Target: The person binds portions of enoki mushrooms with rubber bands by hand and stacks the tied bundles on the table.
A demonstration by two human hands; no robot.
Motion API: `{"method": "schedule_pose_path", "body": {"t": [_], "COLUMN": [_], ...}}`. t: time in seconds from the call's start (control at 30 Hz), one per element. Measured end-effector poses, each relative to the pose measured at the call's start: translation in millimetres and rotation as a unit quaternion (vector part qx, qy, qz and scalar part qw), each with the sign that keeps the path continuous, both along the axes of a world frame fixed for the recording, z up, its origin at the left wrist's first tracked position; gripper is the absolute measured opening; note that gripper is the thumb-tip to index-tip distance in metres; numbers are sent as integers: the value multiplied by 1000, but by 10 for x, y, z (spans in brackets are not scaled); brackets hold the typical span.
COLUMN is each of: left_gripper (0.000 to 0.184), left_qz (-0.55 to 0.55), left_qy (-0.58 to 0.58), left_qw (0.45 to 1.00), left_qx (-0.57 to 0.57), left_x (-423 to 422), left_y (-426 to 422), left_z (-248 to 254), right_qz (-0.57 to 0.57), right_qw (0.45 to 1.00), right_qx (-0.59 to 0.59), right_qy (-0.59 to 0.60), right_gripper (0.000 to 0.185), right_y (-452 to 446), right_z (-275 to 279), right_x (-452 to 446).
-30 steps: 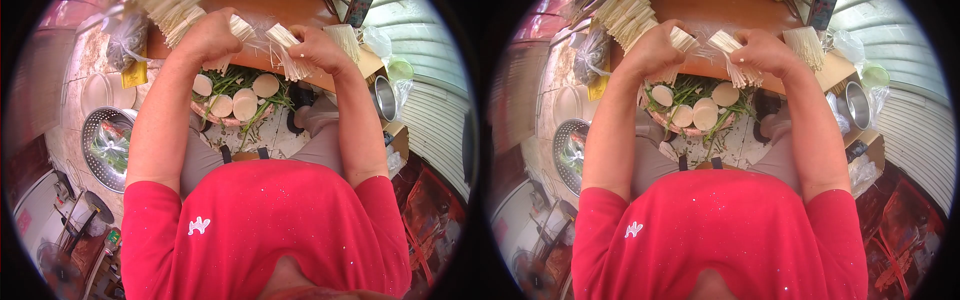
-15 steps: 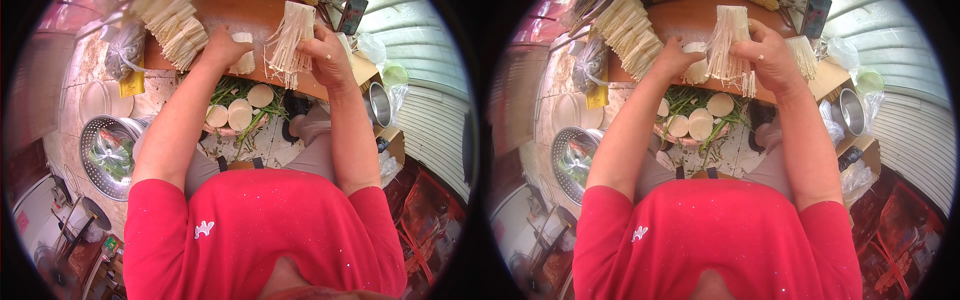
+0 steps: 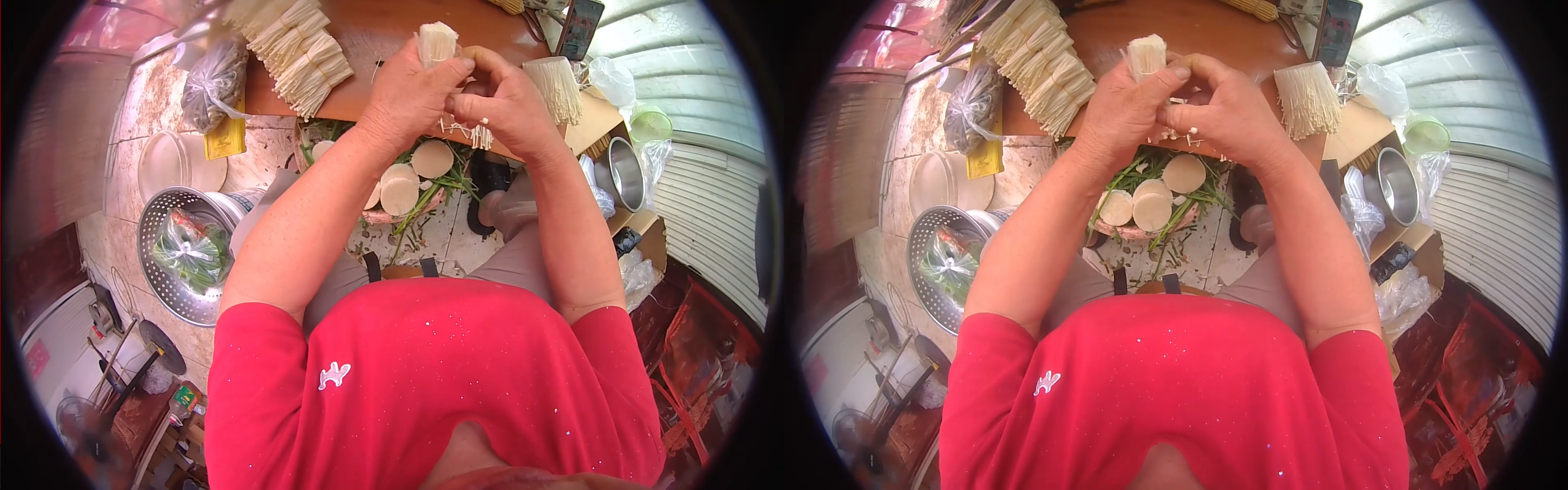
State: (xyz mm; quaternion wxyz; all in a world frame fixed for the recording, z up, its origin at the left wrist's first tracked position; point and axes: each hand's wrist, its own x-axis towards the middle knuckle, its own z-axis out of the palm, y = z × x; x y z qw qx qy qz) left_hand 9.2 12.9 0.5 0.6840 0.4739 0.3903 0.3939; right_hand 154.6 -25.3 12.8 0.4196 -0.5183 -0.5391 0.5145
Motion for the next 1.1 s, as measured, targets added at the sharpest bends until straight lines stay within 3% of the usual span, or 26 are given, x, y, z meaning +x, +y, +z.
{"method": "schedule_pose_path", "body": {"t": [0.1,0.2,0.27,0.33,0.43,0.57,0.73,0.97,1.03,1.1], "left_gripper": [23,27,26,25,26,25,25,23,22,23], "left_qz": [14,-86,-131,-190,-216,-170,-244,-241,-214,-195], "left_qy": [-34,37,10,-26,-5,-61,42,61,59,62], "left_qw": [999,995,989,976,967,970,966,966,973,976], "left_qx": [-1,-44,-62,-102,-136,-164,-71,-76,-64,-74], "left_x": [-101,-176,-182,-165,-188,-143,-195,-154,-124,-117], "left_y": [16,-11,-21,-63,-32,-71,-42,-143,-164,-177], "left_z": [105,196,195,308,249,243,277,212,140,155], "right_qz": [40,-41,-53,63,71,20,8,40,17,14], "right_qw": [996,998,997,997,996,999,998,999,995,998], "right_qx": [-80,-27,-2,-38,-45,-32,-53,-24,12,-2], "right_qy": [7,-36,-54,39,40,29,30,-5,-100,-66], "right_gripper": [36,36,37,37,35,35,24,18,19,21], "right_y": [34,101,99,88,75,48,4,33,45,35], "right_z": [265,276,263,246,331,285,328,186,143,173], "right_x": [148,260,268,235,226,190,133,128,116,96]}}
